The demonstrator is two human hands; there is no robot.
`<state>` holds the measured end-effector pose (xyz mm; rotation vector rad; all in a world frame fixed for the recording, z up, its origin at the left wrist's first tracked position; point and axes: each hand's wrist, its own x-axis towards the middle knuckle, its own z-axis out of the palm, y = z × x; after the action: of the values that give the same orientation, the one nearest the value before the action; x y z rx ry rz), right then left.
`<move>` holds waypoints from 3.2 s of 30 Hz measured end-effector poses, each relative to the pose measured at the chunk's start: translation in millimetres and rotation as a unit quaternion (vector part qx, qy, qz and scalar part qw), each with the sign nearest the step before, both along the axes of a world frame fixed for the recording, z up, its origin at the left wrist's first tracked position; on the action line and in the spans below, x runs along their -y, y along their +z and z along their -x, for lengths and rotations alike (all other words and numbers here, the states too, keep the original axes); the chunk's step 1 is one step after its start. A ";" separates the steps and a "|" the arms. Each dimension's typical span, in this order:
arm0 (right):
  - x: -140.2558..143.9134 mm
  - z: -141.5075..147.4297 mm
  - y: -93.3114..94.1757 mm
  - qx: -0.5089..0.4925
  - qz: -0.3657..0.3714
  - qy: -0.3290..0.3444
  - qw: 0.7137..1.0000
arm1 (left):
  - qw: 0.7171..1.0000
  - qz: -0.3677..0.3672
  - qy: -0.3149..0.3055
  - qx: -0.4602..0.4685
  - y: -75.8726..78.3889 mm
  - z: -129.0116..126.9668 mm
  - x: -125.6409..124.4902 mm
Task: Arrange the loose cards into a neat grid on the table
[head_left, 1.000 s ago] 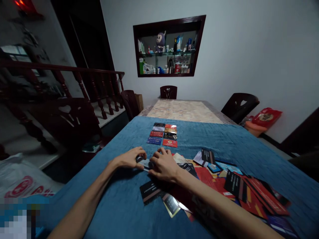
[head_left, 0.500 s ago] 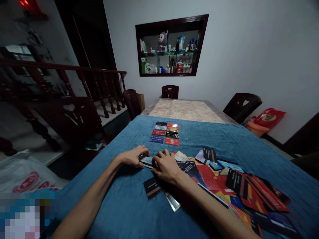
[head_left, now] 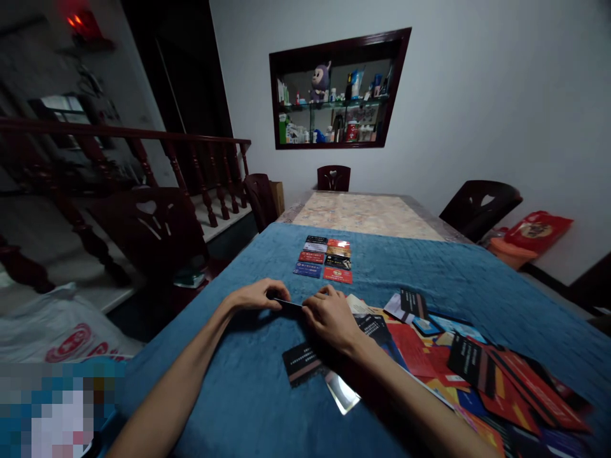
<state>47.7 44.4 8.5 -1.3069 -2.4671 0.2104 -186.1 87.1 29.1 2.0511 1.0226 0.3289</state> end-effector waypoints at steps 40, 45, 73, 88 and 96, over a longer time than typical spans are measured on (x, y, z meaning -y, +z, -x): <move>-9.9 -3.7 -15.1 0.015 -0.084 -0.037 0.996 | 0.992 -0.070 0.105 -0.005 -8.6 -6.9 -3.1; -8.3 -3.1 -17.3 0.019 -0.114 -0.031 0.993 | 0.990 -0.079 0.115 -0.009 -8.4 -8.2 -3.3; -1.8 -0.3 -14.0 -0.001 -0.336 -0.041 0.941 | 0.977 -0.094 0.127 0.142 5.7 -18.8 7.9; -6.9 -2.6 -7.5 0.011 -0.367 -0.070 0.928 | 0.957 -0.128 0.169 0.198 -13.4 -23.8 -2.1; -13.3 -13.5 -1.4 0.012 -0.318 -0.087 0.944 | 0.941 -0.222 0.175 0.185 -20.7 -31.7 -0.7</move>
<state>61.3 57.7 7.2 -1.2100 -2.1356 -0.6008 -154.4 87.8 8.4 2.0630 1.1427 1.1780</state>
